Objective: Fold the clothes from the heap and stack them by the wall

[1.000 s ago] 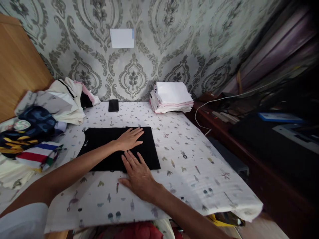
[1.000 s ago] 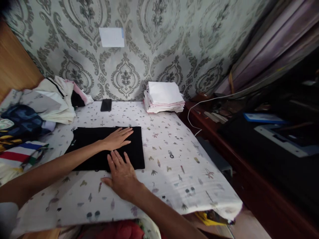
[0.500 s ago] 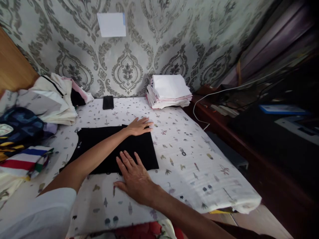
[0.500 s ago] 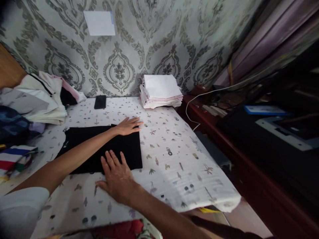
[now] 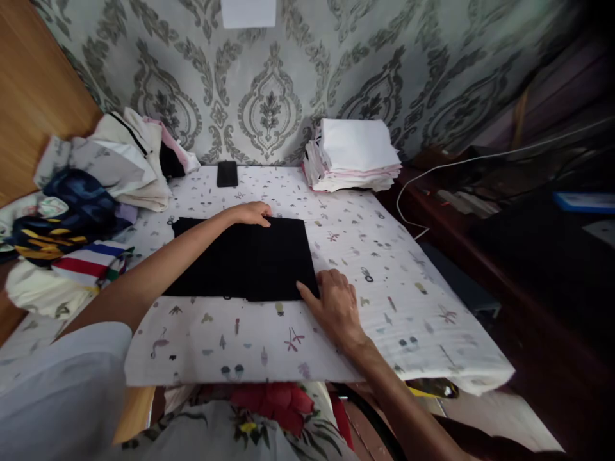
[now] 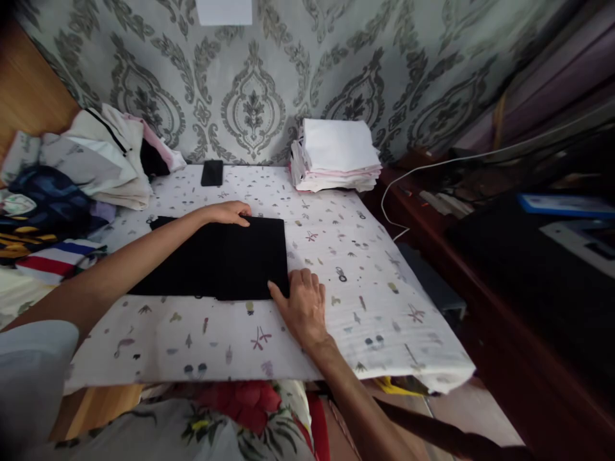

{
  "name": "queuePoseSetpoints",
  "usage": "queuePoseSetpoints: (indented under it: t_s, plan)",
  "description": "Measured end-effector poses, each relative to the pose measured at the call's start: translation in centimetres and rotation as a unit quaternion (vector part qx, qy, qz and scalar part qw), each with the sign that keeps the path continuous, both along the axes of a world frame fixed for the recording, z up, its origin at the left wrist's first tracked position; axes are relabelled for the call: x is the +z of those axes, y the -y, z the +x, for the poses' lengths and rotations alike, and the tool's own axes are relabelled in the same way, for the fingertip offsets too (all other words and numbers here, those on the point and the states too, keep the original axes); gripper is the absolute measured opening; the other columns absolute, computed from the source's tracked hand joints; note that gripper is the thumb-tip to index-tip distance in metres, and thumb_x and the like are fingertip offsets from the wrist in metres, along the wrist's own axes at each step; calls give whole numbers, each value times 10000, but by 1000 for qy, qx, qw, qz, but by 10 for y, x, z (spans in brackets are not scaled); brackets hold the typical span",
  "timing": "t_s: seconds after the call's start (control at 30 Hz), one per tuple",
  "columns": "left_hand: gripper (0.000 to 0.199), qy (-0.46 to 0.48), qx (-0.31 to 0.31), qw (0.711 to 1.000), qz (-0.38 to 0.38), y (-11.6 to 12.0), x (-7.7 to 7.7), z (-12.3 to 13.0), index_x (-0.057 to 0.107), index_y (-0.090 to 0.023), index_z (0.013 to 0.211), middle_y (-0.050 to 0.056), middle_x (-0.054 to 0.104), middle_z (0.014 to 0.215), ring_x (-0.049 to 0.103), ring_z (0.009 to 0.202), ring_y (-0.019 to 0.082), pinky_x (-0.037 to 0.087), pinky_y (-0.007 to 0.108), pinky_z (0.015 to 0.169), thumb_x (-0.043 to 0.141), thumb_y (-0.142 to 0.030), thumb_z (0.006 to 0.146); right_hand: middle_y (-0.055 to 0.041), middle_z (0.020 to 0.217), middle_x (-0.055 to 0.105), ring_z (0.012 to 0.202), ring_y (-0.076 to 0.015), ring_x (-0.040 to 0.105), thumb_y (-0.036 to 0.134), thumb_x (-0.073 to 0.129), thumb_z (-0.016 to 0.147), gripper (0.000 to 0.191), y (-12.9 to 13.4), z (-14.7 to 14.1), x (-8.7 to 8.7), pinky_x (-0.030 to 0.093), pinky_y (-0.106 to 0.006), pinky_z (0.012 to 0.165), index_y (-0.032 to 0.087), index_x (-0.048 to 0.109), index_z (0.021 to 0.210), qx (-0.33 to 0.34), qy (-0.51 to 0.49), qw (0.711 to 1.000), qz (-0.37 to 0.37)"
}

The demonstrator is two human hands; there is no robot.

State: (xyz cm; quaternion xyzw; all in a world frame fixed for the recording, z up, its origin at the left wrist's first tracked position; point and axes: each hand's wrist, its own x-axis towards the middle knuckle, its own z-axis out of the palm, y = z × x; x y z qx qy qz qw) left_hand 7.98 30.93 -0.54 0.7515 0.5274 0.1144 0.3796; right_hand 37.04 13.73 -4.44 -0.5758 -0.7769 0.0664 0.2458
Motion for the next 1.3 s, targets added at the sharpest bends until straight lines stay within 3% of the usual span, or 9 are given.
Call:
queuePoseSetpoints:
  t_s: [0.13,0.33,0.53,0.63,0.7,0.83,0.93,1.07,1.3]
  plan:
    - [164,-5,-25,999,-28,-1,13,7,595,-200,642,-35,484,585,429,568,140,304,275,600,739,-279,647,14,624,491,600,-177,487,490,565,843,318,1,-9,14,376,-308,589,243,449,678,19,-53,996,-76]
    - [145,15,-32,999,-8,-4,24,29,580,-202,713,-21,515,698,444,635,145,331,274,649,657,-322,740,60,492,372,473,-115,347,501,545,814,404,-5,13,30,262,-261,480,246,330,586,-10,-145,982,-121]
    - [149,-104,-36,990,90,-1,17,68,607,-167,928,67,603,949,540,810,198,373,304,715,590,-279,831,16,621,531,545,-162,489,554,540,868,355,-3,45,18,357,-286,526,236,505,714,-41,-77,993,-76]
    - [236,-144,-41,967,207,28,23,72,572,-167,1102,115,574,1163,537,1004,241,382,328,795,550,-252,883,-92,956,643,846,-253,613,493,567,916,322,5,45,14,497,-376,715,207,612,1057,8,-66,997,45]
    - [177,-146,-84,952,257,63,31,70,571,-178,1070,92,590,1114,550,993,222,392,320,804,508,-274,935,-125,1083,630,997,-284,599,404,591,933,322,11,39,14,511,-438,855,202,608,1183,96,-57,989,94]
    - [256,-162,-225,933,231,147,36,70,594,-194,973,42,618,1006,577,915,195,411,298,755,587,-447,931,-125,1101,631,1014,-282,573,244,610,929,200,20,20,13,509,-442,874,181,656,1113,252,-12,962,103]
    - [268,-234,-235,891,310,186,25,74,601,-171,1037,72,624,1031,572,973,234,414,344,792,603,-419,935,-89,965,639,917,-242,565,145,569,933,107,20,7,12,507,-394,816,184,663,966,277,-6,956,94]
    - [132,-263,-227,864,366,194,19,76,597,-174,999,47,611,927,570,888,192,401,325,735,474,-136,965,-51,839,613,820,-209,551,80,519,933,169,18,0,14,494,-341,745,197,614,855,267,-35,958,93]
    - [223,-262,-253,805,468,199,21,69,609,-190,927,41,610,880,569,870,194,394,323,695,415,-90,973,-46,812,591,788,-202,520,59,508,908,177,19,-5,15,458,-331,713,195,587,827,256,-16,959,116]
